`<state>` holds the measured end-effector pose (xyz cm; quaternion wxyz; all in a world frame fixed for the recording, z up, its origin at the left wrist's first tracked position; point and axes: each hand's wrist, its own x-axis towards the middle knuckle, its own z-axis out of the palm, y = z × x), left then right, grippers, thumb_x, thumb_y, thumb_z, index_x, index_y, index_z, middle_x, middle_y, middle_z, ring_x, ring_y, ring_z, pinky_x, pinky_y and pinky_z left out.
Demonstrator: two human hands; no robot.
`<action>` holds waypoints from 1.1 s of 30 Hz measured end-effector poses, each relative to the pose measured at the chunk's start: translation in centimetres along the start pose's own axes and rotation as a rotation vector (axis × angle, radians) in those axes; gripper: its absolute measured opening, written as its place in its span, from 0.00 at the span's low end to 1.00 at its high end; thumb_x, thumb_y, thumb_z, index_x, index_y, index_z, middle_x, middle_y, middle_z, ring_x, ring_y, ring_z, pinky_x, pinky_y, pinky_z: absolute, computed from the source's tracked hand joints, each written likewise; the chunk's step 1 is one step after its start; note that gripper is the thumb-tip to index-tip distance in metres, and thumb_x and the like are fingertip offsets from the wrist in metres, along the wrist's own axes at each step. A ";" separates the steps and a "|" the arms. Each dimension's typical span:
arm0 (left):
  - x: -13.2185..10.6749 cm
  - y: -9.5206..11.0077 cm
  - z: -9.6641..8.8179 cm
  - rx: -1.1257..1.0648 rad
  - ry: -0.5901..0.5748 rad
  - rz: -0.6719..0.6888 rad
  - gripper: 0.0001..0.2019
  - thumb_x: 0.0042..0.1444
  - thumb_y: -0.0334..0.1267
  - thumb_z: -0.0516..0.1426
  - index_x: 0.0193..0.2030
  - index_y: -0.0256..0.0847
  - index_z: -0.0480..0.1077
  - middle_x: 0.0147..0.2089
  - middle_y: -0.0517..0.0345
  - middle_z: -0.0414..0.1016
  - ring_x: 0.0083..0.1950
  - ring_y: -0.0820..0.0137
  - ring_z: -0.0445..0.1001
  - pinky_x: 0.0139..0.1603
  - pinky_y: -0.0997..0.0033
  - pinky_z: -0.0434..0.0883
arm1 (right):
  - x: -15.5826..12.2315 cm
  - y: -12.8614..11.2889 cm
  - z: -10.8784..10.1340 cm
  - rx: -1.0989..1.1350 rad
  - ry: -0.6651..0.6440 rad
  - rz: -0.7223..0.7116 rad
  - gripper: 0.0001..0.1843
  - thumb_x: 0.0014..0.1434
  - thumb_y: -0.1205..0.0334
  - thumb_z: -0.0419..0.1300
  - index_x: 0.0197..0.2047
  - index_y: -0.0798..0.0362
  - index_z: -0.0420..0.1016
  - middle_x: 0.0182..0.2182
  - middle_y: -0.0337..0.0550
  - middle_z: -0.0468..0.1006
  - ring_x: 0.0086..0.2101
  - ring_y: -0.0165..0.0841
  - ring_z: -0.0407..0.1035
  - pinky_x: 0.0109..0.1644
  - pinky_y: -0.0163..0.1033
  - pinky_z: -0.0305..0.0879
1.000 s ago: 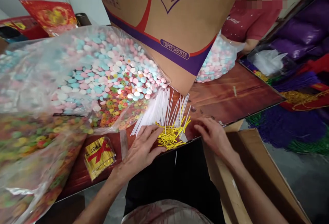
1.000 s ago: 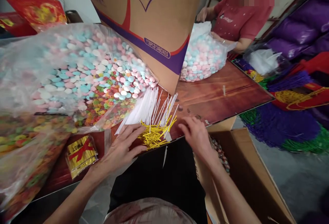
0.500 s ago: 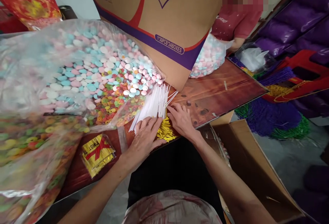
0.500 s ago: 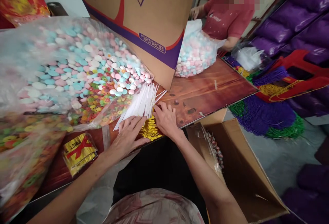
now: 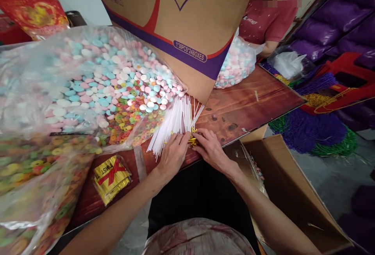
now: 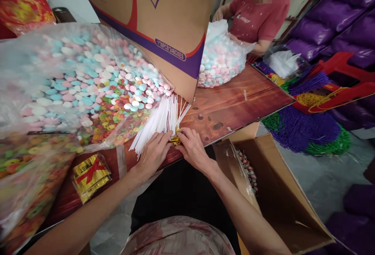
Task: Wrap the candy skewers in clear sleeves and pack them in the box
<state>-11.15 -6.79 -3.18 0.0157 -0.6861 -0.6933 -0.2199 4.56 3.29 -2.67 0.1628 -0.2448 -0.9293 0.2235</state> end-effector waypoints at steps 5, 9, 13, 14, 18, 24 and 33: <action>1.4 0.7 0.1 0.028 -0.012 -0.104 0.17 0.64 0.30 0.51 0.59 0.37 0.65 0.45 0.48 0.73 0.47 0.57 0.71 0.49 0.56 0.71 | 2.7 0.6 0.7 0.096 0.066 -0.010 0.19 0.65 0.71 0.50 0.55 0.52 0.74 0.51 0.52 0.73 0.49 0.42 0.66 0.55 0.50 0.63; 1.0 0.9 -1.2 -0.198 -0.005 -0.041 0.20 0.63 0.33 0.56 0.62 0.40 0.63 0.53 0.49 0.73 0.53 0.61 0.71 0.55 0.58 0.71 | 2.5 1.4 -0.2 0.136 0.025 -0.062 0.22 0.62 0.74 0.52 0.56 0.51 0.74 0.53 0.51 0.73 0.51 0.41 0.66 0.57 0.51 0.62; -0.5 -1.5 -3.2 -0.282 0.120 -0.028 0.12 0.65 0.33 0.54 0.53 0.43 0.70 0.52 0.51 0.75 0.53 0.65 0.73 0.55 0.64 0.71 | 1.7 2.6 -1.4 0.327 -0.020 -0.046 0.22 0.61 0.62 0.62 0.59 0.51 0.72 0.56 0.51 0.74 0.54 0.42 0.68 0.60 0.49 0.62; -0.9 -2.6 -3.7 -0.257 0.154 -0.060 0.10 0.65 0.34 0.54 0.50 0.42 0.72 0.50 0.51 0.75 0.51 0.64 0.74 0.53 0.64 0.72 | 1.9 2.9 -1.6 0.373 -0.015 -0.008 0.20 0.61 0.59 0.62 0.57 0.51 0.74 0.54 0.50 0.76 0.52 0.41 0.70 0.58 0.47 0.64; -1.7 -6.8 -5.4 -0.144 0.179 -0.189 0.09 0.64 0.36 0.54 0.42 0.42 0.76 0.42 0.51 0.77 0.47 0.61 0.75 0.56 0.59 0.69 | 4.8 2.6 -1.7 0.253 0.083 0.255 0.13 0.66 0.55 0.55 0.44 0.52 0.78 0.41 0.46 0.82 0.40 0.37 0.75 0.48 0.41 0.68; 3.0 -9.7 -6.9 -0.039 0.060 -0.400 0.13 0.61 0.34 0.51 0.39 0.40 0.78 0.37 0.51 0.77 0.39 0.61 0.75 0.43 0.64 0.70 | 11.0 -1.4 -0.1 -0.268 0.025 0.581 0.20 0.66 0.58 0.56 0.54 0.65 0.71 0.48 0.72 0.76 0.48 0.56 0.74 0.47 0.50 0.67; 8.3 -11.9 -5.7 0.120 0.020 -0.586 0.18 0.59 0.33 0.55 0.56 0.40 0.72 0.53 0.41 0.73 0.47 0.56 0.76 0.46 0.60 0.71 | 13.6 -0.1 0.1 -0.121 -0.059 0.650 0.14 0.64 0.64 0.51 0.43 0.59 0.77 0.39 0.57 0.82 0.40 0.43 0.77 0.40 0.38 0.64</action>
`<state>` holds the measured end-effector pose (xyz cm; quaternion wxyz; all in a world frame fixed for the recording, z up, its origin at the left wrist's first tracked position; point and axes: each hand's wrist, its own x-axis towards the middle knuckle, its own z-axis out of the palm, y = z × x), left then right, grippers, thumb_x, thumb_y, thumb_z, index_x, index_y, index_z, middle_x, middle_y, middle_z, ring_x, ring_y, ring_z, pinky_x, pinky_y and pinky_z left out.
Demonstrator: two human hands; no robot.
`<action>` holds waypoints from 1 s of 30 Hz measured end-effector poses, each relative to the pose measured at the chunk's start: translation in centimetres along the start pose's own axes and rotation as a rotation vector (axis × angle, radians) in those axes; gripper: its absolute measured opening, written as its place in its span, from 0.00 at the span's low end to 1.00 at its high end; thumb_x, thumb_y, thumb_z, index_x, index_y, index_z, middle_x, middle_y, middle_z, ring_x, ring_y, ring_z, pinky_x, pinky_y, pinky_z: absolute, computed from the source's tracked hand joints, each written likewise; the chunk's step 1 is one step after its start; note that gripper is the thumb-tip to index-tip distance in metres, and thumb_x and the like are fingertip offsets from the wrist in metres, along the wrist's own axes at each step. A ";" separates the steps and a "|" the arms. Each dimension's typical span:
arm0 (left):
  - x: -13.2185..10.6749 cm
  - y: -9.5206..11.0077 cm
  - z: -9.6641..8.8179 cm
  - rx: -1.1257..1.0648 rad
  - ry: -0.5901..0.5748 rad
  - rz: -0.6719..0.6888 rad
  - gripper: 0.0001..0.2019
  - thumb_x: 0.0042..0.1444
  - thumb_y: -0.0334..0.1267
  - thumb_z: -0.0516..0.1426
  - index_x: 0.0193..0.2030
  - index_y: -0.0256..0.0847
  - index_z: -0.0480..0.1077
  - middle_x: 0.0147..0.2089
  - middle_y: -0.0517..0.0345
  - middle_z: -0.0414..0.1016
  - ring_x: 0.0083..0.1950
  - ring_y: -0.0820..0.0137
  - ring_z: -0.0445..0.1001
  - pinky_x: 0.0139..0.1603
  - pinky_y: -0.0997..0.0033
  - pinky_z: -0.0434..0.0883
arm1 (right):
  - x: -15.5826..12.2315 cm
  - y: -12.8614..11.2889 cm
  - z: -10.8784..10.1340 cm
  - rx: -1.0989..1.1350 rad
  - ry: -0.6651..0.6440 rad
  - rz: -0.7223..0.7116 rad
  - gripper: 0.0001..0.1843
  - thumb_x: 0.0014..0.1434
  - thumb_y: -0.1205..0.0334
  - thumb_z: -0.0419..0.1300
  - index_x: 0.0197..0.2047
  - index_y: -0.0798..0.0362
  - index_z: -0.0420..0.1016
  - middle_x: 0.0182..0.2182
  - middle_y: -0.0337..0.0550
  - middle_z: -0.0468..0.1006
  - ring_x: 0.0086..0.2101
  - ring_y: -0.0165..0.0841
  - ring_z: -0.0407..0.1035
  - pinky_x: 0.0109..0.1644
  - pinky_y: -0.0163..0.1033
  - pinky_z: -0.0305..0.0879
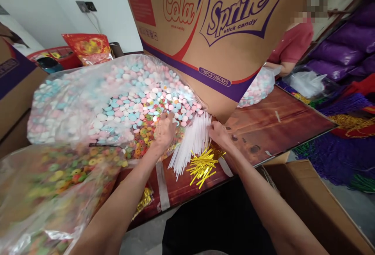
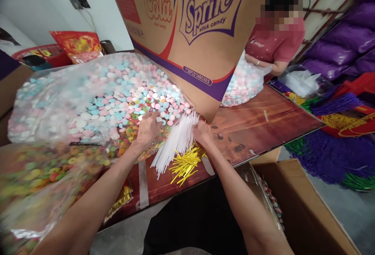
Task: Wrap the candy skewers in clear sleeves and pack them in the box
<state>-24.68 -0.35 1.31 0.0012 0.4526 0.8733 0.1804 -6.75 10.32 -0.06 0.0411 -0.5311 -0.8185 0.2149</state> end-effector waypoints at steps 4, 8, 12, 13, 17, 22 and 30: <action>0.1 0.5 0.3 0.067 0.003 -0.014 0.15 0.59 0.33 0.54 0.52 0.39 0.75 0.52 0.39 0.74 0.47 0.53 0.76 0.44 0.58 0.71 | 0.0 0.6 -0.7 0.061 0.023 -0.005 0.17 0.65 0.60 0.48 0.38 0.56 0.76 0.35 0.51 0.82 0.36 0.39 0.75 0.36 0.37 0.60; -0.1 0.1 -0.2 -0.004 0.050 0.007 0.16 0.57 0.30 0.51 0.48 0.37 0.76 0.47 0.40 0.77 0.44 0.55 0.76 0.41 0.60 0.70 | -1.8 1.3 -1.4 0.129 0.093 -0.022 0.13 0.64 0.62 0.47 0.36 0.53 0.72 0.34 0.50 0.80 0.34 0.37 0.72 0.35 0.37 0.59; -0.3 -2.0 -1.1 -0.437 0.033 -0.060 0.19 0.54 0.33 0.52 0.51 0.41 0.75 0.32 0.54 0.76 0.33 0.63 0.75 0.35 0.66 0.69 | -4.7 2.5 -1.3 0.632 0.044 -0.183 0.06 0.60 0.61 0.50 0.32 0.50 0.64 0.27 0.41 0.75 0.26 0.32 0.67 0.32 0.36 0.60; -0.2 -2.5 -1.3 -0.564 0.012 -0.088 0.19 0.53 0.35 0.52 0.51 0.41 0.74 0.29 0.57 0.75 0.31 0.65 0.74 0.33 0.68 0.69 | -5.3 2.7 -1.1 0.761 0.002 -0.213 0.05 0.59 0.61 0.51 0.31 0.49 0.62 0.25 0.38 0.73 0.24 0.31 0.66 0.31 0.36 0.60; -0.1 -3.3 -1.4 -0.951 -0.064 -0.096 0.17 0.51 0.40 0.56 0.47 0.40 0.73 0.34 0.57 0.75 0.34 0.66 0.78 0.35 0.69 0.72 | -7.1 2.7 0.1 0.901 -0.038 -0.241 0.06 0.52 0.64 0.52 0.35 0.50 0.64 0.25 0.35 0.72 0.23 0.29 0.60 0.29 0.34 0.55; 0.3 -1.9 -0.4 -0.660 -0.017 0.075 0.13 0.56 0.39 0.55 0.48 0.40 0.73 0.38 0.54 0.77 0.38 0.65 0.77 0.41 0.65 0.73 | -7.5 1.7 1.2 0.939 -0.122 -0.223 0.11 0.58 0.58 0.51 0.40 0.52 0.70 0.21 0.33 0.69 0.22 0.29 0.58 0.27 0.34 0.52; 1.2 0.0 0.7 0.141 -0.106 0.299 0.26 0.59 0.24 0.48 0.64 0.40 0.66 0.54 0.39 0.71 0.51 0.55 0.74 0.48 0.59 0.72 | -7.7 1.6 1.6 1.047 -0.182 -0.193 0.13 0.58 0.56 0.54 0.42 0.54 0.73 0.18 0.32 0.68 0.20 0.27 0.55 0.24 0.32 0.48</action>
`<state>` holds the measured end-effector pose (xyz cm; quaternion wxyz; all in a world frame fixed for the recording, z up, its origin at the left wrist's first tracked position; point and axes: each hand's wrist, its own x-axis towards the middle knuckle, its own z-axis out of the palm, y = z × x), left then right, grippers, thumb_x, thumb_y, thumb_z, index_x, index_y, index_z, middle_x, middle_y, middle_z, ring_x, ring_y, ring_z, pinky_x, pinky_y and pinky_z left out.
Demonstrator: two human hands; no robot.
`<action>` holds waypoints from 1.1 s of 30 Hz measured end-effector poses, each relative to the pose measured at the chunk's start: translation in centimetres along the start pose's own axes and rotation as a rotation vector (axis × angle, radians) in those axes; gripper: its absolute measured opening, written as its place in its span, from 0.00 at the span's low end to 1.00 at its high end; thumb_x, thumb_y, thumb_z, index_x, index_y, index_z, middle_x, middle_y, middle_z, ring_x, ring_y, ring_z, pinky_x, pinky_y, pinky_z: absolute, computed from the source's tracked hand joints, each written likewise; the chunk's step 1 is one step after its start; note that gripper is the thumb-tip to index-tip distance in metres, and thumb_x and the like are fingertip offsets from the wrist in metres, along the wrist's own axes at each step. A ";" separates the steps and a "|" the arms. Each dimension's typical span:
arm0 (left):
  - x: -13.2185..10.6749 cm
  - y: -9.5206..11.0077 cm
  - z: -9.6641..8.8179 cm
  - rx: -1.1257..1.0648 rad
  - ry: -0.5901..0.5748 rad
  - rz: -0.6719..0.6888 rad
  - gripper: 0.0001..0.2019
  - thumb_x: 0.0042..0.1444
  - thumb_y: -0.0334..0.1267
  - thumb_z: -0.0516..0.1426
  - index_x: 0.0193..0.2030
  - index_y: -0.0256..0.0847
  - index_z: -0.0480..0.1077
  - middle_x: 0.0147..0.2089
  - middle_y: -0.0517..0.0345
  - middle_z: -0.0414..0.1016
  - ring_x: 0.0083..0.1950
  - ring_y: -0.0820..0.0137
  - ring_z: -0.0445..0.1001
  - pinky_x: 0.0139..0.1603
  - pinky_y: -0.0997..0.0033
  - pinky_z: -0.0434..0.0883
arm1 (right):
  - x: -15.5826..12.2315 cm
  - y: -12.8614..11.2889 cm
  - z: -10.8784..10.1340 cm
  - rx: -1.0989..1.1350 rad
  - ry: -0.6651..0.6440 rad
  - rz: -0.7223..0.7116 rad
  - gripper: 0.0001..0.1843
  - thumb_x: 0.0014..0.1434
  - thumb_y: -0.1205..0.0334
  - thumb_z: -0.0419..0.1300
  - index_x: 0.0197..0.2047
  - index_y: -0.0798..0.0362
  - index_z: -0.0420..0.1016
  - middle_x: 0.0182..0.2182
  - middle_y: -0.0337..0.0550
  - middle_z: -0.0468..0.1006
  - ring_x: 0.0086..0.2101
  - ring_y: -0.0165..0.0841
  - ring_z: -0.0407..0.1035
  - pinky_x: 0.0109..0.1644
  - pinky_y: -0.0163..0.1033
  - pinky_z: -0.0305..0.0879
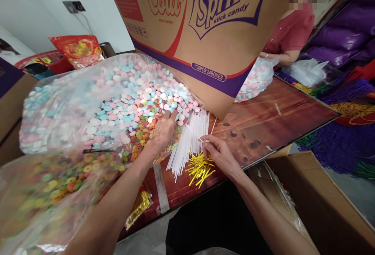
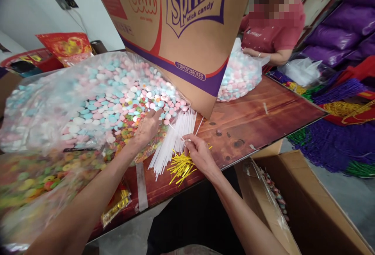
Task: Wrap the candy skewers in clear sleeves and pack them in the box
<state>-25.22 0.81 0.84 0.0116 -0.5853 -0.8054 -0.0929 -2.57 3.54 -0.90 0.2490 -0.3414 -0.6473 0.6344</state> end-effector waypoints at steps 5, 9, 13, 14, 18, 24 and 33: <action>1.2 0.8 -0.3 0.066 -0.041 -0.121 0.25 0.58 0.23 0.47 0.61 0.41 0.68 0.57 0.36 0.66 0.50 0.53 0.75 0.43 0.59 0.72 | -0.2 0.0 0.1 -0.007 0.001 -0.019 0.10 0.58 0.57 0.53 0.39 0.52 0.71 0.18 0.32 0.69 0.20 0.27 0.55 0.24 0.32 0.49; 1.4 1.0 -0.8 -0.124 0.101 -0.222 0.18 0.57 0.25 0.51 0.51 0.38 0.73 0.57 0.36 0.65 0.46 0.54 0.75 0.42 0.59 0.71 | -0.5 0.3 -0.1 -0.052 -0.001 -0.052 0.05 0.59 0.59 0.53 0.36 0.50 0.65 0.23 0.34 0.72 0.21 0.27 0.57 0.25 0.32 0.52; -0.9 1.5 -1.9 -0.782 0.129 -0.317 0.09 0.57 0.32 0.54 0.44 0.39 0.72 0.39 0.50 0.73 0.35 0.65 0.74 0.37 0.64 0.72 | -0.1 0.3 0.1 -0.002 0.077 -0.070 0.05 0.58 0.59 0.55 0.35 0.50 0.65 0.25 0.34 0.72 0.25 0.28 0.62 0.29 0.32 0.57; -1.9 1.8 -2.1 -1.002 0.074 -0.348 0.08 0.56 0.34 0.56 0.43 0.40 0.71 0.36 0.54 0.72 0.32 0.68 0.73 0.35 0.66 0.71 | 0.2 0.1 0.4 0.017 0.100 -0.075 0.06 0.57 0.58 0.56 0.36 0.51 0.67 0.26 0.35 0.71 0.26 0.28 0.63 0.31 0.33 0.58; -6.0 3.7 -2.2 -1.549 -0.122 -0.332 0.13 0.50 0.40 0.64 0.41 0.41 0.71 0.36 0.58 0.74 0.33 0.73 0.73 0.37 0.70 0.72 | 1.3 -0.6 2.1 0.105 0.104 -0.124 0.13 0.58 0.53 0.58 0.41 0.52 0.75 0.29 0.36 0.73 0.30 0.30 0.65 0.34 0.34 0.61; -9.0 5.0 -0.4 -1.624 -0.010 -0.315 0.21 0.43 0.42 0.70 0.42 0.41 0.71 0.32 0.61 0.76 0.32 0.73 0.75 0.37 0.71 0.72 | 1.2 -0.4 3.5 0.172 0.156 -0.153 0.10 0.54 0.55 0.62 0.34 0.52 0.73 0.27 0.36 0.73 0.29 0.30 0.65 0.34 0.34 0.62; -10.6 6.1 0.4 -1.460 0.174 -0.282 0.08 0.49 0.40 0.66 0.35 0.42 0.75 0.42 0.57 0.75 0.41 0.70 0.75 0.43 0.71 0.72 | 0.7 0.1 3.6 0.032 0.174 -0.151 0.09 0.54 0.55 0.63 0.30 0.52 0.73 0.25 0.36 0.73 0.27 0.30 0.64 0.32 0.35 0.62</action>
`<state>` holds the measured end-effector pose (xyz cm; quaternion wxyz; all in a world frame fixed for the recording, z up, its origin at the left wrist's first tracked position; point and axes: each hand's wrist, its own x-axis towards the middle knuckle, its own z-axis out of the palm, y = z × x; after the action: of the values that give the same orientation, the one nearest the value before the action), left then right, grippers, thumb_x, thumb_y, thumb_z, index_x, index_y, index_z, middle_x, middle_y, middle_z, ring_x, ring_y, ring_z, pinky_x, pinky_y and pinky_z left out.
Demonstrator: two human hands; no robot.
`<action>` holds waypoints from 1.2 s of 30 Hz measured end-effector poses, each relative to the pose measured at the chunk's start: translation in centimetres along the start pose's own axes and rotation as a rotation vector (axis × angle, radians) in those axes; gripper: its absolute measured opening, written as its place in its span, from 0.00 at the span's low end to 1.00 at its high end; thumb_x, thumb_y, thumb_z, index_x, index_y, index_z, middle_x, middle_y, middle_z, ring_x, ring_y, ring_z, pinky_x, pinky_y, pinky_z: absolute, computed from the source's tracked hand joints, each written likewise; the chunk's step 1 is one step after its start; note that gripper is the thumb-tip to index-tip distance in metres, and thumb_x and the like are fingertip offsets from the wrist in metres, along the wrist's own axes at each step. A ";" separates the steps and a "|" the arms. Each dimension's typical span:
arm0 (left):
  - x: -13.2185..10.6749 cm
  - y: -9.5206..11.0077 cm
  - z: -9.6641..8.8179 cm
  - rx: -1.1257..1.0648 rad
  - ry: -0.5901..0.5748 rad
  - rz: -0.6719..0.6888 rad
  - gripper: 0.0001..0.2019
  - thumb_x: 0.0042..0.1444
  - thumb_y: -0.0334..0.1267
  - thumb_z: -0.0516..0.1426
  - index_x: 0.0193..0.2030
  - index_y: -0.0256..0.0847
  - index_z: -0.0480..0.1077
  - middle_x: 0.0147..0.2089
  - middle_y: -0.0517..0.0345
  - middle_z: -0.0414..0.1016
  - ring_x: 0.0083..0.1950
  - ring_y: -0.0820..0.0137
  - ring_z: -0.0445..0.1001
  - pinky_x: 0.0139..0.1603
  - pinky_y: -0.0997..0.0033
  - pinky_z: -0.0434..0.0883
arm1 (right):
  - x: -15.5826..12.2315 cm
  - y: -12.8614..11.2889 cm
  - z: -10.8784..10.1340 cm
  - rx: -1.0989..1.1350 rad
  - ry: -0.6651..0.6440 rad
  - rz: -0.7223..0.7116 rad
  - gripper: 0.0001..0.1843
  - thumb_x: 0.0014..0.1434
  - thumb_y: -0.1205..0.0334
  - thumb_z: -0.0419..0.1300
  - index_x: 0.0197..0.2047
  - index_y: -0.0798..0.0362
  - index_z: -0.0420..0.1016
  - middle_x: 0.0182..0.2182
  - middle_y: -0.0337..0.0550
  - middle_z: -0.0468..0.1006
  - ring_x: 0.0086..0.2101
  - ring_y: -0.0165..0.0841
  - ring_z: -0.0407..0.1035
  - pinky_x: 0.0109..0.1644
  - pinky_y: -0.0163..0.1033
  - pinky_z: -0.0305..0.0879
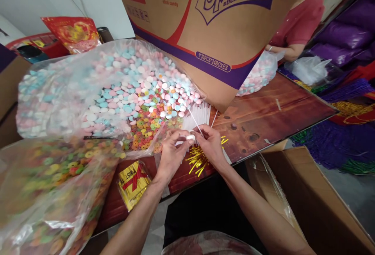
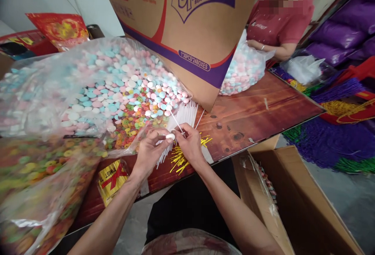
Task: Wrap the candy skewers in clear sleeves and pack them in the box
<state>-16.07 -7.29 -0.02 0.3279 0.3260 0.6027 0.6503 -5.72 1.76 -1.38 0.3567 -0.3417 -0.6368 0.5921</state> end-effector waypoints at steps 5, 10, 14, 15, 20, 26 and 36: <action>0.3 -0.4 -0.1 -0.066 -0.072 -0.038 0.08 0.51 0.39 0.65 0.36 0.41 0.73 0.36 0.58 0.76 0.39 0.71 0.75 0.43 0.70 0.71 | -0.4 -0.8 0.2 0.115 -0.089 0.009 0.09 0.56 0.56 0.61 0.31 0.53 0.76 0.27 0.37 0.73 0.29 0.30 0.65 0.34 0.34 0.61; 0.7 -1.1 -0.2 -0.144 0.029 -0.029 0.15 0.47 0.39 0.68 0.39 0.42 0.69 0.35 0.61 0.75 0.38 0.72 0.75 0.42 0.71 0.73 | -1.0 -1.4 -1.1 -0.050 -0.098 -0.037 0.16 0.64 0.51 0.55 0.33 0.53 0.76 0.28 0.38 0.71 0.31 0.30 0.63 0.35 0.35 0.59; 0.9 -1.4 -0.3 -0.188 0.130 -0.079 0.21 0.44 0.42 0.69 0.45 0.41 0.72 0.42 0.56 0.79 0.43 0.67 0.79 0.50 0.62 0.75 | -2.7 -1.8 -2.5 -0.221 -0.121 -0.081 0.17 0.66 0.52 0.54 0.32 0.52 0.77 0.24 0.36 0.67 0.27 0.30 0.61 0.32 0.34 0.58; 0.9 -1.5 -0.4 -0.184 0.146 -0.083 0.21 0.44 0.43 0.69 0.45 0.40 0.74 0.43 0.54 0.80 0.44 0.65 0.80 0.51 0.61 0.75 | -3.2 -1.8 -2.7 -0.250 -0.139 -0.079 0.16 0.66 0.52 0.55 0.34 0.52 0.78 0.23 0.36 0.67 0.26 0.30 0.62 0.31 0.35 0.59; 1.1 -1.4 -0.6 -0.174 0.193 -0.060 0.18 0.44 0.41 0.69 0.43 0.40 0.76 0.41 0.54 0.81 0.43 0.64 0.81 0.49 0.60 0.77 | -5.1 -2.1 -3.0 -0.371 -0.193 -0.094 0.17 0.66 0.59 0.54 0.54 0.45 0.79 0.35 0.41 0.82 0.42 0.40 0.76 0.49 0.41 0.70; 1.1 -1.5 -1.1 -0.063 0.178 -0.042 0.17 0.47 0.41 0.67 0.44 0.40 0.77 0.44 0.53 0.82 0.45 0.63 0.81 0.51 0.60 0.77 | -5.0 -2.2 -2.8 -0.429 -0.235 -0.061 0.20 0.68 0.62 0.52 0.58 0.43 0.77 0.50 0.40 0.82 0.52 0.41 0.75 0.58 0.46 0.69; 0.4 -1.4 -2.0 0.136 0.109 0.022 0.16 0.48 0.43 0.68 0.43 0.41 0.78 0.46 0.55 0.81 0.43 0.65 0.80 0.48 0.63 0.78 | -4.0 -1.5 -2.7 -0.578 -0.268 -0.235 0.20 0.68 0.66 0.52 0.58 0.47 0.77 0.48 0.43 0.83 0.46 0.38 0.78 0.53 0.42 0.72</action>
<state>-17.90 -8.00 -1.50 0.2645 0.3183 0.6589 0.6282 -1.31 -0.40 -0.01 0.2240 -0.2723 -0.8545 0.3815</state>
